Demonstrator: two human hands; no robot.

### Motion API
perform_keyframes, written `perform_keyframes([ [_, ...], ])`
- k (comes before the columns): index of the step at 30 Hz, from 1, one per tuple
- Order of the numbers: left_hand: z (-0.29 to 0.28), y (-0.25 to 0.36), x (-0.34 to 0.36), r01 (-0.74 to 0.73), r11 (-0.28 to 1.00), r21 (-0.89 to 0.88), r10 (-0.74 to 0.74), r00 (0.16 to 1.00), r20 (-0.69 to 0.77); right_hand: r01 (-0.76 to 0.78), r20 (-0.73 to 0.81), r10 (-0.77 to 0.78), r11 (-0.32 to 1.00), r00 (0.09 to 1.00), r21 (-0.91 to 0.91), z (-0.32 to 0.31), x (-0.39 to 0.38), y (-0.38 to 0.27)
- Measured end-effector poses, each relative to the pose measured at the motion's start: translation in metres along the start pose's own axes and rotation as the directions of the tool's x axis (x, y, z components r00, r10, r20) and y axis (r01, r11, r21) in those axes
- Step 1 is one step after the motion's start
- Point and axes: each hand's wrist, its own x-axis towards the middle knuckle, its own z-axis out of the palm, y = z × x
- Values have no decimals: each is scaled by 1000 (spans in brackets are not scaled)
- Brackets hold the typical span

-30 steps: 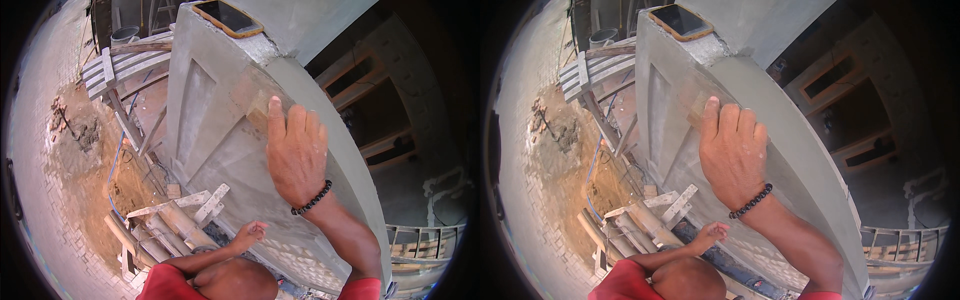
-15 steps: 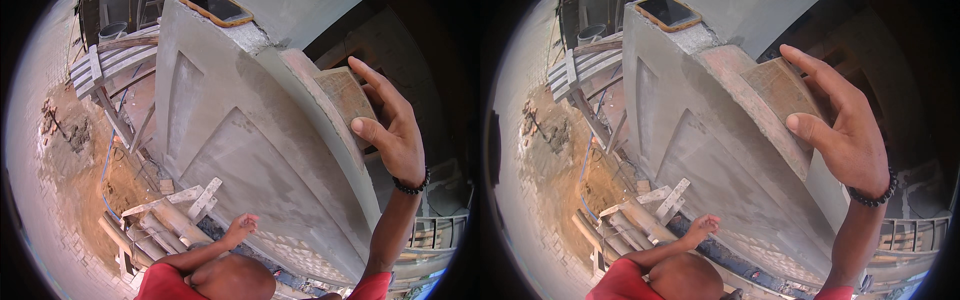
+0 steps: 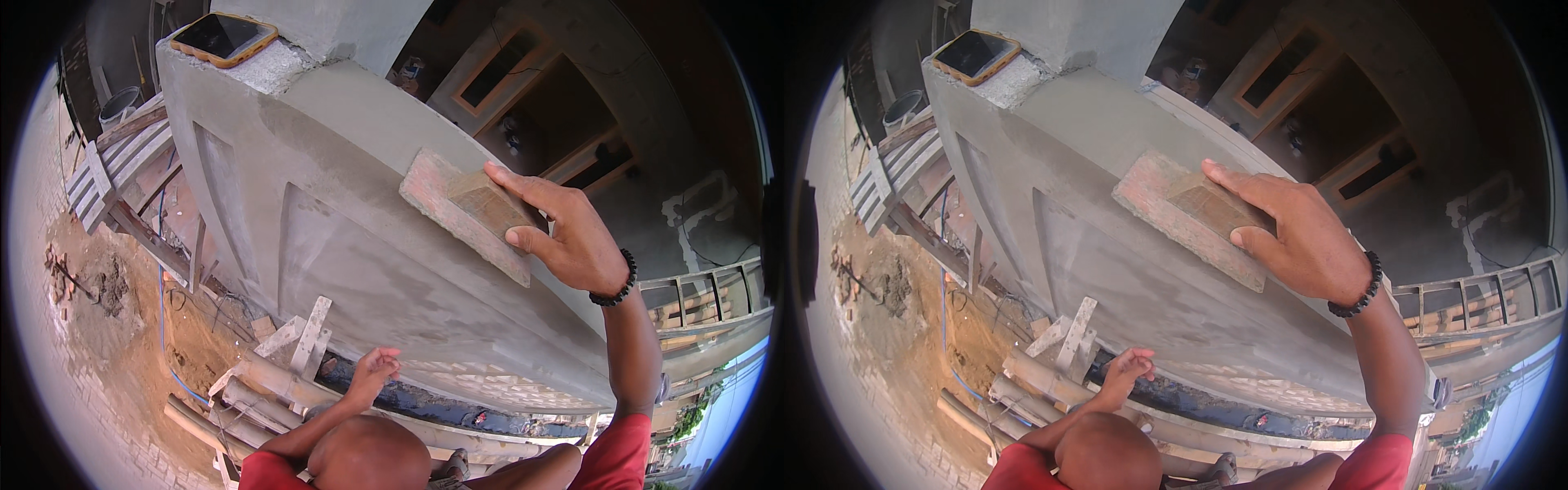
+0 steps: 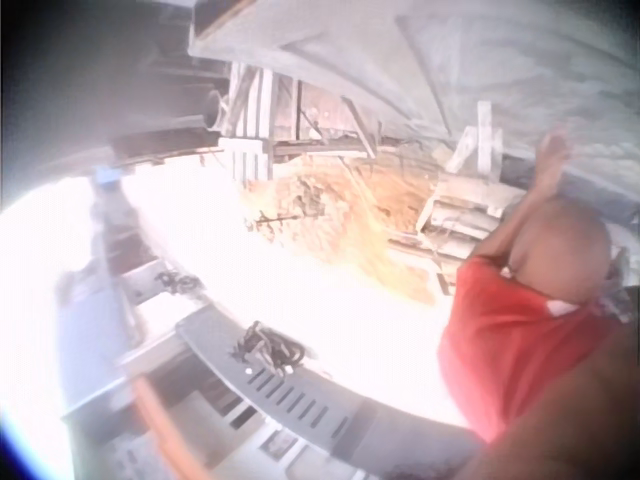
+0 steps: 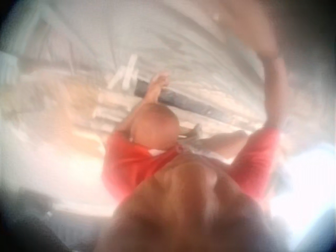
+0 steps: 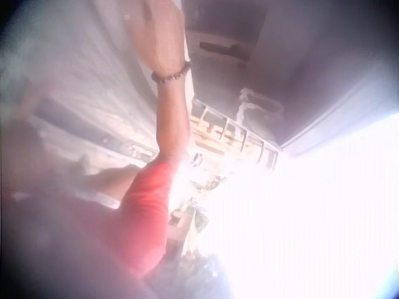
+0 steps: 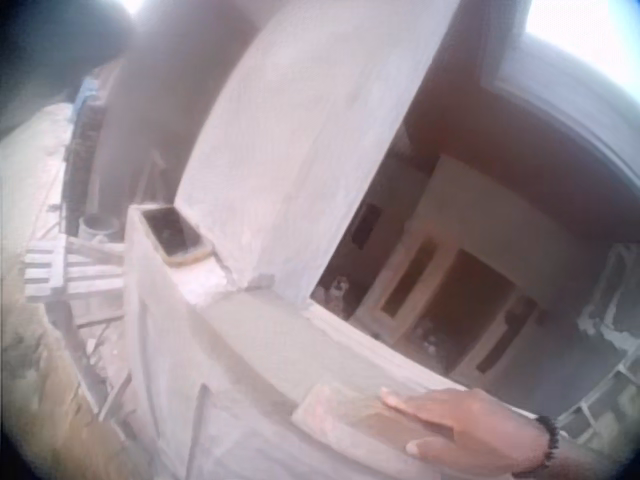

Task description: The person smooths a freshly plastered wall using a trowel. They repeatedly scrape and level the surface, occasionally dipping the trowel into a bucket of water to clean it.

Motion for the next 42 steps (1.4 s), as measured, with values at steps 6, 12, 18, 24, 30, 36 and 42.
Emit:
perform_keyframes([
  [6, -2, 8, -2, -34, 998, 61, 35, 999, -13, -265, 53, 262, 962, 964, 66, -24, -111, 35],
  [12, 0, 8, -1, 3, 998, 70, -2, 1000, -15, -727, -142, 736, 676, 662, 121, -67, -257, 37],
  [18, 4, -3, 6, 78, 993, 92, -74, 996, -40, -290, -461, 197, 947, 865, -138, 29, -228, -8],
  [24, 23, -13, 3, 26, 995, 93, -34, 995, 89, 42, -338, -245, 859, 908, -510, 96, -161, -4],
  [30, 7, -9, 0, 32, 992, 124, -35, 999, 22, -53, -394, -252, 784, 884, -618, 112, -117, 10],
  [36, 11, -11, -3, 26, 994, 102, -31, 999, 45, 98, -253, -260, 852, 932, -514, 118, -121, -3],
  [42, 11, -20, 0, 15, 998, 65, -20, 997, 78, -8, -366, -230, 838, 902, -545, 119, -70, -13],
])
